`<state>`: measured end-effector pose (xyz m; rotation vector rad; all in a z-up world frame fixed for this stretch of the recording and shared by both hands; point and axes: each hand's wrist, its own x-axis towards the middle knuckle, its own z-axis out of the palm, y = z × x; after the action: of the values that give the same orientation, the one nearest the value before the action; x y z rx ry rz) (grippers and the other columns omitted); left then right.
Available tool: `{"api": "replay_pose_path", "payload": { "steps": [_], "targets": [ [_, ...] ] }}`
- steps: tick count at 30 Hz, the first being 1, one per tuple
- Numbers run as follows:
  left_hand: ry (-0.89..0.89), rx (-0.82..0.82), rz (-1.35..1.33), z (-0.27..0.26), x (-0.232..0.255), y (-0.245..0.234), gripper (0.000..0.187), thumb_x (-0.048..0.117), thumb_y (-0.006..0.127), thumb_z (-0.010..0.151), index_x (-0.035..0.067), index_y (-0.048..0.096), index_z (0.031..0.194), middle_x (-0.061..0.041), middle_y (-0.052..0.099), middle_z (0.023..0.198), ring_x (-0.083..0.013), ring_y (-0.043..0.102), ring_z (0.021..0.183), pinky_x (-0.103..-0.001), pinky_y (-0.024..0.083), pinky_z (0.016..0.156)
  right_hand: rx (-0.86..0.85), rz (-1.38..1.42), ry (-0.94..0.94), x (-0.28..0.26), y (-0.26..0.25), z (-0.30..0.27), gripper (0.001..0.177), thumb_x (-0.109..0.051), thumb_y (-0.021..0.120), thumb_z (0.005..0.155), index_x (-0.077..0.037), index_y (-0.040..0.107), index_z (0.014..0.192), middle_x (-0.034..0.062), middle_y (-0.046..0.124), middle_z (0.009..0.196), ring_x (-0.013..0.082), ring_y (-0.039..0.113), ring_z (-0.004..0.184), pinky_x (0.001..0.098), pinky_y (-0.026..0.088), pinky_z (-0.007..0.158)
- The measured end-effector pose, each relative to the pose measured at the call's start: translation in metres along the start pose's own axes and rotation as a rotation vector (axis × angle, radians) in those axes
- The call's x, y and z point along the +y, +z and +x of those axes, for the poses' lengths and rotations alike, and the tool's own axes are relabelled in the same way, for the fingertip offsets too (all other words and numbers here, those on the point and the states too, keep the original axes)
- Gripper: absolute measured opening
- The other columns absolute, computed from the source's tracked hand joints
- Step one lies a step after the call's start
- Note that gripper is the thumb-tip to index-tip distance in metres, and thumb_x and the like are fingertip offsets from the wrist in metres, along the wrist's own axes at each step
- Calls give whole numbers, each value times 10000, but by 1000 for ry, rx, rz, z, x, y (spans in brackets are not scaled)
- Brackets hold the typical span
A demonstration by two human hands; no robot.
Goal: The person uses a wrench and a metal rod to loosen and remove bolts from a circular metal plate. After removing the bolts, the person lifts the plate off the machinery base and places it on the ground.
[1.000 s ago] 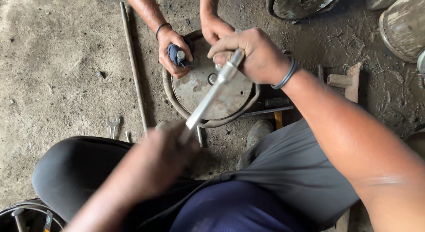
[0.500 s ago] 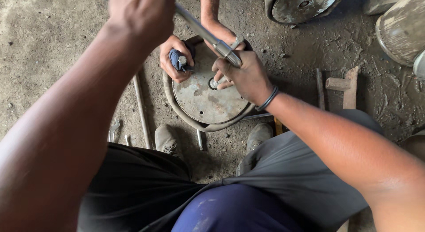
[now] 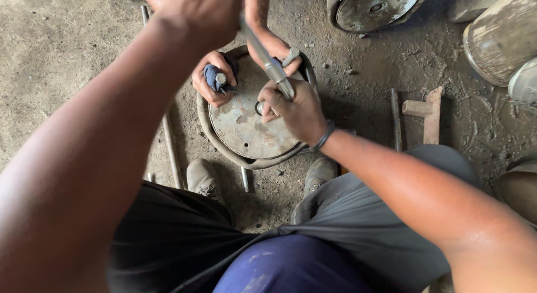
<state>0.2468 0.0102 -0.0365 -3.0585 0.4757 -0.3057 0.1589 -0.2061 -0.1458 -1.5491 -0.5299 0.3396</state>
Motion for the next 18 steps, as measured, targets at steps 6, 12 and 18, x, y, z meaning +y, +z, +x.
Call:
{"api": "replay_pose_path", "payload": {
  "steps": [6, 12, 18],
  "targets": [
    [-47, 197, 210, -63, -17, 0, 175, 99, 684, 880, 124, 748, 720, -129, 655, 815, -223, 617, 799, -422, 521, 836, -84, -202, 115, -8, 5, 13, 254, -273, 662, 999, -23, 688, 959, -7, 701, 707, 86, 703, 639, 257, 587, 575],
    [-343, -86, 107, -164, 16, -4, 187, 216, 687, 930, 106, 676, 779, -56, 572, 626, -212, 566, 617, -469, 446, 786, -111, -655, -217, -16, -13, 23, 104, -131, 731, 878, -47, 724, 938, 64, 689, 701, 167, 673, 662, 348, 514, 634],
    [-306, -226, -889, -277, 157, -27, 535, 254, 702, 877, -73, 392, 1165, -206, 658, 779, -410, 678, 622, -461, 557, 518, -77, -716, -363, -14, -14, 25, 100, -130, 680, 932, -50, 737, 952, 94, 733, 825, 203, 712, 755, 324, 550, 713]
  ]
}}
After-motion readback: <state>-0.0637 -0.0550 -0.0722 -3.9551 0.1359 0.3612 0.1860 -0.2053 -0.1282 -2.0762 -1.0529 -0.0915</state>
